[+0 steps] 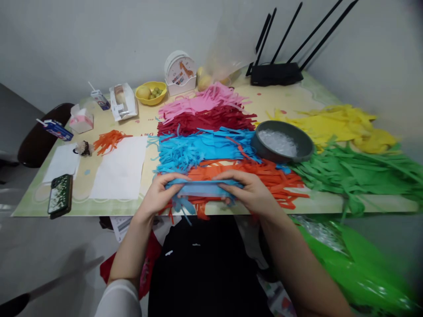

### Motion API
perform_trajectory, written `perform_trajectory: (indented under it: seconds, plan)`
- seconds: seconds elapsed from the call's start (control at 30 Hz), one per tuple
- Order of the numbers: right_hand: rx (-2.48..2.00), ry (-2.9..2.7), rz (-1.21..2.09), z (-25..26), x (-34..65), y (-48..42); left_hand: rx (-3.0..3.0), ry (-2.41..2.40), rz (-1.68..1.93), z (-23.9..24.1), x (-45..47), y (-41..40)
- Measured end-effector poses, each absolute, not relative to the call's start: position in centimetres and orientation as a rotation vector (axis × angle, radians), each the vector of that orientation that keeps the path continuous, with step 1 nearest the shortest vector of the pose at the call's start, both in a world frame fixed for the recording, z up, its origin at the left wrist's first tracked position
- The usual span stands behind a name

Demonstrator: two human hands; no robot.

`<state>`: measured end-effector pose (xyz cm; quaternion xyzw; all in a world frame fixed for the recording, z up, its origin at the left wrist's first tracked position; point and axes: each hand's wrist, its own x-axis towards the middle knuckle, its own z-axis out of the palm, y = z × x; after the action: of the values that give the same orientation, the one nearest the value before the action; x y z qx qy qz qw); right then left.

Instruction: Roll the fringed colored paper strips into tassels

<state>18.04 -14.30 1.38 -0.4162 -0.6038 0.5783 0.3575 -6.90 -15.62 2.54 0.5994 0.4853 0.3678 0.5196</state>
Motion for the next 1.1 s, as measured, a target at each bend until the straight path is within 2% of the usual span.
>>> perform_trajectory:
  seconds: [0.17,0.4,0.53,0.77,0.87,1.0,1.1]
  plan:
    - [-0.936,-1.414,1.513,0.2,17.8,-15.3,1.322,1.005,1.006,1.6,-7.3,-16.1]
    - [-0.9,-1.699,1.283,0.6,18.2,-15.4,1.631,1.162,0.965,3.0,-7.0,-16.8]
    - [-1.057,-1.763,1.098,0.9,17.7,-15.7,1.674,1.311,1.016,2.8,-6.2,-17.2]
    - [-1.229,-1.851,0.848,1.0,17.2,-16.2,1.829,1.356,0.798,2.9,-6.3,-17.3]
    - [-1.273,-1.794,0.933,1.2,17.4,-16.4,1.654,1.323,0.84,3.0,-6.2,-17.4]
    - [-1.193,-1.527,1.255,1.0,17.4,-16.6,1.289,1.144,0.948,2.8,-5.9,-17.6]
    - [-1.12,-1.384,1.318,0.8,17.1,-16.7,1.171,1.074,1.016,2.4,-5.9,-17.7]
